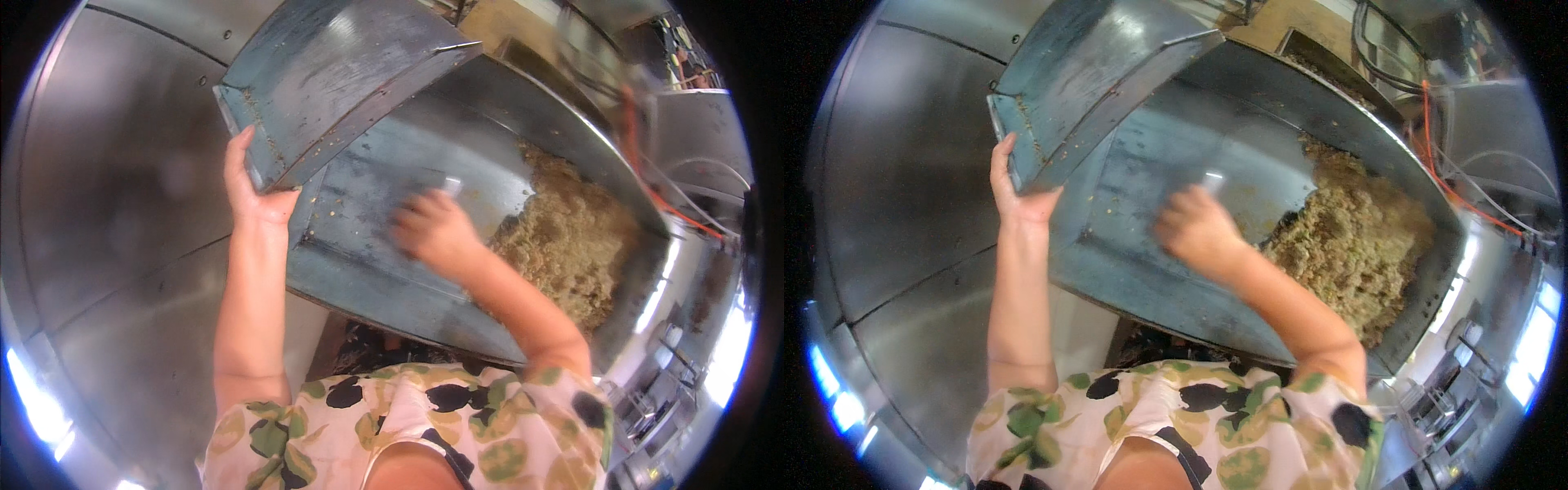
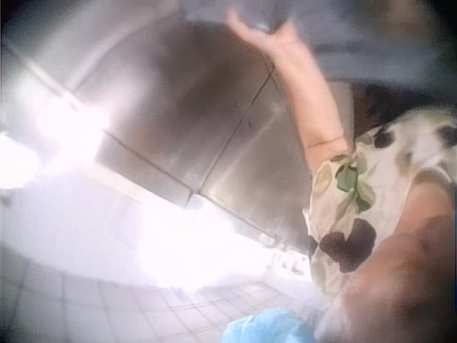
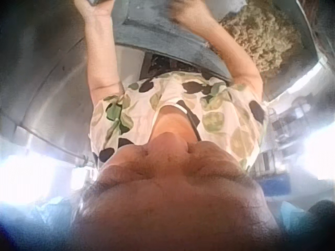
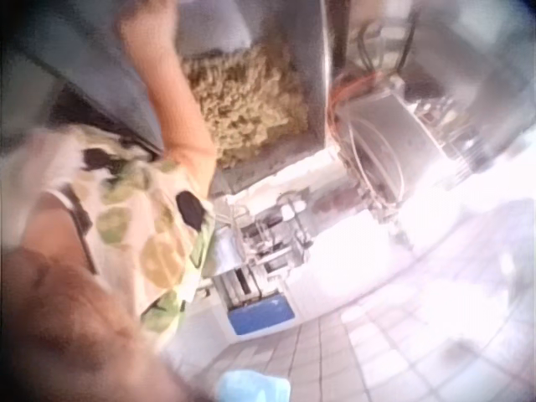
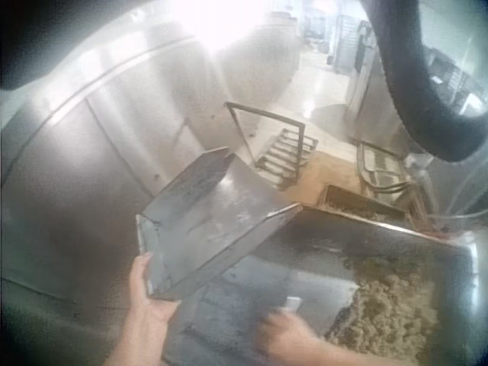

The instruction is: The person cuts a large mass of dough on a stainless steel table using a bench scraper. They then scoop a grainy mixture from a large metal bin into a rectangular tray and transfer it into a machine hopper. The person uses the scraper to level and pack the mixture into the hopper.

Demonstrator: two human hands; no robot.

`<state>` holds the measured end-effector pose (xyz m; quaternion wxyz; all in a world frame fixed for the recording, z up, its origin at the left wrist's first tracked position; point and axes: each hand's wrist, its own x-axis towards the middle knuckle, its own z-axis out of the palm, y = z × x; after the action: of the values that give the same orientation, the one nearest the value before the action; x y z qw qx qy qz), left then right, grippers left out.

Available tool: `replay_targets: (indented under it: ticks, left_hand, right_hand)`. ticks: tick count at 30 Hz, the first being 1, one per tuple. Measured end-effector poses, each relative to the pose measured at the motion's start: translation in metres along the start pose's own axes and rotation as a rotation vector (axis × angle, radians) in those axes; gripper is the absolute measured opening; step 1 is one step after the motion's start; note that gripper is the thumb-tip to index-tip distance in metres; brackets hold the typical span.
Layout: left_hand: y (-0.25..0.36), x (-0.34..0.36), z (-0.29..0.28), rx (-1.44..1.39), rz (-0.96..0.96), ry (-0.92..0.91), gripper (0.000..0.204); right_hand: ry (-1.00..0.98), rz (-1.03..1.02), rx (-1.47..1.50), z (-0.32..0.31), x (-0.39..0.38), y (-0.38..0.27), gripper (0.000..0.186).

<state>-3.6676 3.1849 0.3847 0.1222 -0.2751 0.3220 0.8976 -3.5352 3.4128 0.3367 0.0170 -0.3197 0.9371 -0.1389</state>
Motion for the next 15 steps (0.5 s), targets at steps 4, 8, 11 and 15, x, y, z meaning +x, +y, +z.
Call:
replay_targets:
  ticks: [4, 8, 11, 15]
  left_hand:
    - [-0.005, 0.005, 0.000, 0.002, 0.013, -0.057, 0.050]
    - [-0.012, -0.004, 0.008, 0.003, 0.016, -0.054, 0.047]
    - [-0.008, -0.010, 0.007, -0.014, -0.010, -0.024, 0.044]
    - [-0.003, -0.008, 0.007, -0.031, -0.002, -0.036, 0.041]
  right_hand:
    - [0.353, -0.250, -0.007, 0.086, 0.105, -0.036, 0.017]
    - [0.124, -0.281, -0.087, 0.147, 0.096, -0.033, 0.014]
    - [0.139, -0.239, -0.138, 0.145, 0.031, -0.033, 0.014]
    - [-0.154, -0.108, -0.170, 0.095, -0.097, -0.014, 0.016]
